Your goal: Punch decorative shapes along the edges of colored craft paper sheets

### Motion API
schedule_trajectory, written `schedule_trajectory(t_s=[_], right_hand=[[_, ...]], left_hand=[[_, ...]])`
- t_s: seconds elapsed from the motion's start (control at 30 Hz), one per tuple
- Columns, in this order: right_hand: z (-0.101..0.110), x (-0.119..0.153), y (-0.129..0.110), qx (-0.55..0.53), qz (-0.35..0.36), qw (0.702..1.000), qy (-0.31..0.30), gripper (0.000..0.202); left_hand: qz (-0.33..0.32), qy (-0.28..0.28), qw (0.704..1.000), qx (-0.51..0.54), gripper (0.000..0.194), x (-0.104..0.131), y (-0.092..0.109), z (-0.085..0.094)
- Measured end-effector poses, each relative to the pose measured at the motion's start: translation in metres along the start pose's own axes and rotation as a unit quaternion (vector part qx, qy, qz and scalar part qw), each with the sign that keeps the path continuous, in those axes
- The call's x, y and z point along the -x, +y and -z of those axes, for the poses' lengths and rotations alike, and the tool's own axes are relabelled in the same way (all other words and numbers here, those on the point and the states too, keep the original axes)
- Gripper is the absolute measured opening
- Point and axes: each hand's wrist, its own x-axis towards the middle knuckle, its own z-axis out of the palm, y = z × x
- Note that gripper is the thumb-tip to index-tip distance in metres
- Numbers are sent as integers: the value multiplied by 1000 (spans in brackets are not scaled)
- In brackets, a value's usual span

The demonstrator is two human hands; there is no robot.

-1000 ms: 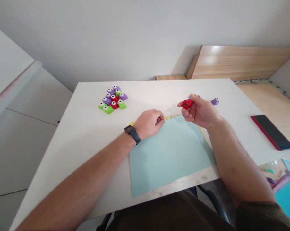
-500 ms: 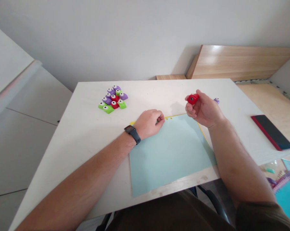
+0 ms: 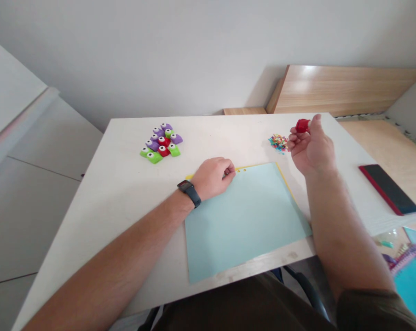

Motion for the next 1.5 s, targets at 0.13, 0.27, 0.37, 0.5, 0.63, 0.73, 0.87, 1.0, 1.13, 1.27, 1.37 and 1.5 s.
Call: schedule_trajectory(t_s=[0.13,0.27,0.37,0.5,0.63,0.73,0.87,1.0,1.13,1.27,1.37,1.5], right_hand=[[-12,11,-1,2,-30,999,-44,50],[-26,27,-1,-10,-76,992,-102,51],[-34,37,0,-1,-95,986,-137,53],[-39,46,-1,9,-110,978,-179,56],[-40,51,-4,27,-123,971,-205,58],[-40,54,-6,36,-136,967,-211,57],[-41,55,-7,26,-147,966,-213,56],[-40,55,-6,16,-138,963,-230,56],[-41,56,-6,22,-141,961,-235,57],[-44,59,-6,48,-141,961,-234,59],[-46,61,-4,37,-141,958,-246,59],[-47,63,-2,31,-141,954,-261,54]], left_hand=[[2,-5,1000,1,9,0,0,1],[7,-9,1000,-5,10,0,1,1],[9,-10,1000,-11,10,0,2,2],[8,-9,1000,-10,11,0,2,2],[7,-8,1000,-13,11,-1,3,3],[9,-11,1000,-13,11,-1,3,3],[8,-10,1000,-12,11,0,3,3],[10,-12,1000,-9,11,0,3,3],[9,-11,1000,-9,11,0,2,3],[8,-12,1000,-9,11,0,2,3],[6,-12,1000,-10,11,0,2,3],[4,-12,1000,-13,10,0,3,3]])
